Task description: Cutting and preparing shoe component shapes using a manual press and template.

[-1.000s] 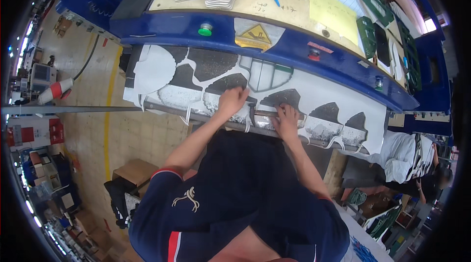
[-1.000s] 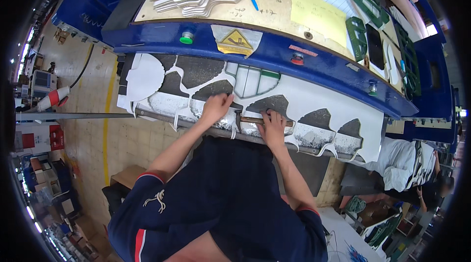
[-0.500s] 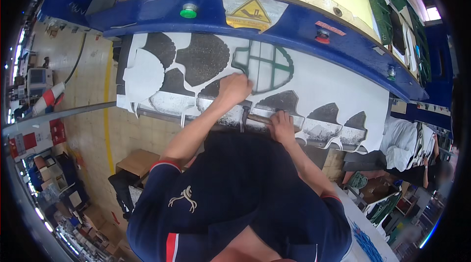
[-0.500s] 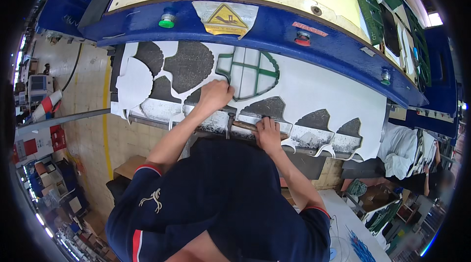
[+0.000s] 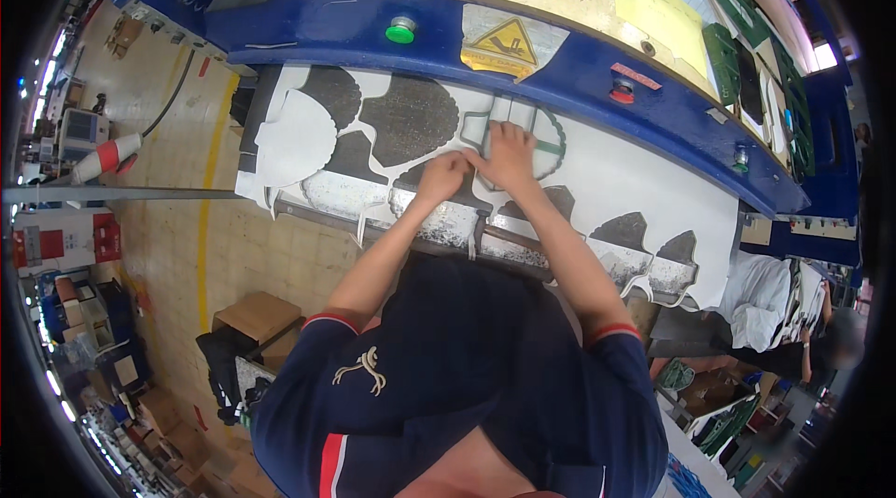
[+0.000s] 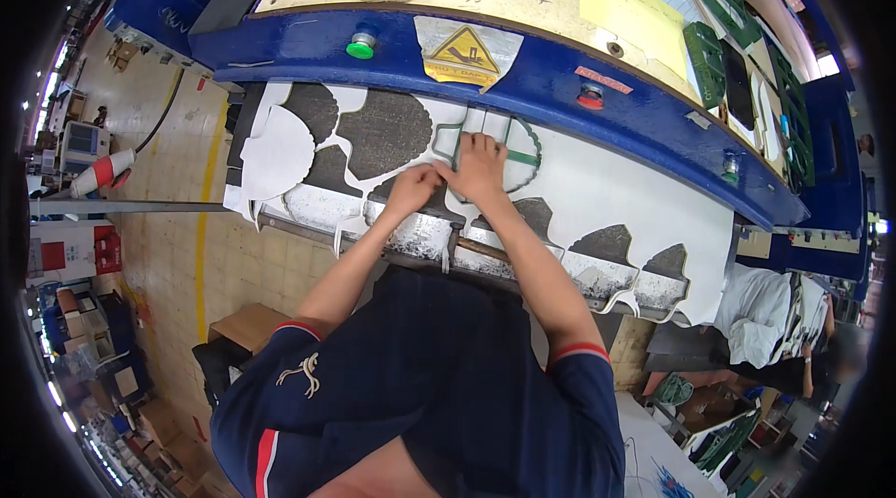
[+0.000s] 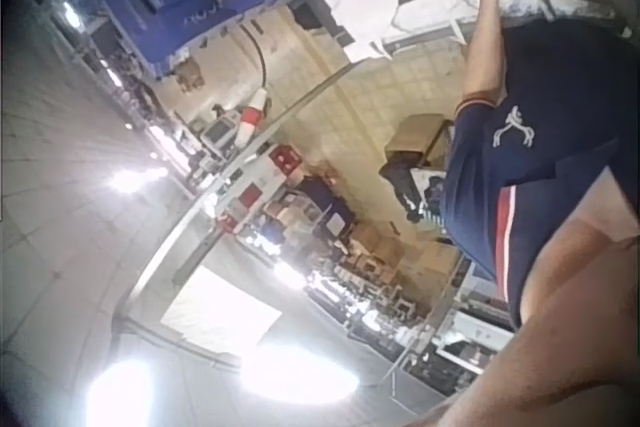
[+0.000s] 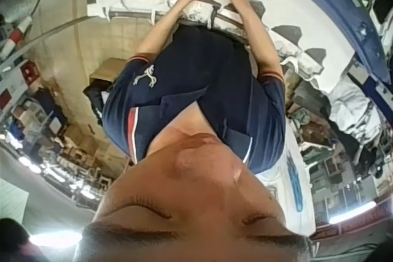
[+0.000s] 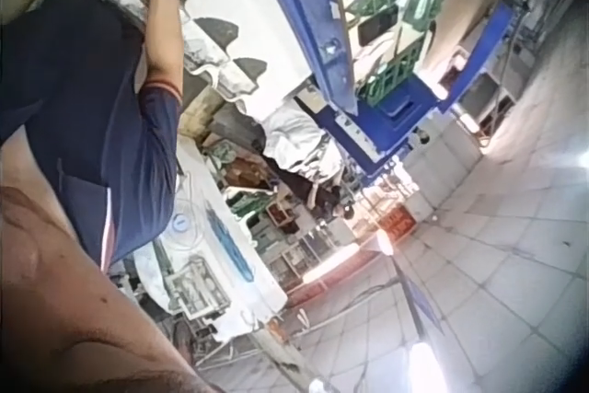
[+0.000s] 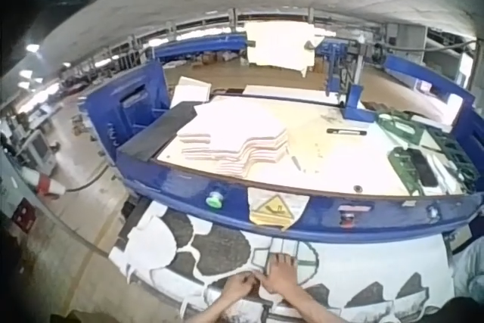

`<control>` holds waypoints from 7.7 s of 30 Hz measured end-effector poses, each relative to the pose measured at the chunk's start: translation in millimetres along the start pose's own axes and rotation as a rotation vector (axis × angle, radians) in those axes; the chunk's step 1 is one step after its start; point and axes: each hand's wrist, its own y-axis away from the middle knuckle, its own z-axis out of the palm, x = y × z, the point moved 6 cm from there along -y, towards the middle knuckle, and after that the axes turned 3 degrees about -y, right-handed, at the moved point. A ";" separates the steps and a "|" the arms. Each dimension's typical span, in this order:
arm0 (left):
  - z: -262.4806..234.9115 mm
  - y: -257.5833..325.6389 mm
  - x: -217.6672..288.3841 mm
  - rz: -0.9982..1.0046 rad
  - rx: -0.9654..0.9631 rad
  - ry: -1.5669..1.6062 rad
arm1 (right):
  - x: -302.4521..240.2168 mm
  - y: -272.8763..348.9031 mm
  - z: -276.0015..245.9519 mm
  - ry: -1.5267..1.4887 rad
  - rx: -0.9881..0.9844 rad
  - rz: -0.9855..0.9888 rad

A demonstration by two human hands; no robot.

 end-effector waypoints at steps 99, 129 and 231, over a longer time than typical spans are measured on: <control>-5.5 7.1 118.0 0.709 -0.586 -0.116 | 68.5 99.5 -109.5 -0.656 -0.149 0.305; -24.3 29.5 -63.4 -0.578 0.183 0.783 | 36.0 89.1 5.6 -0.522 0.012 0.096; 78.1 -66.4 -7.6 -0.697 0.172 1.429 | -15.5 19.9 -80.2 0.456 -1.233 0.035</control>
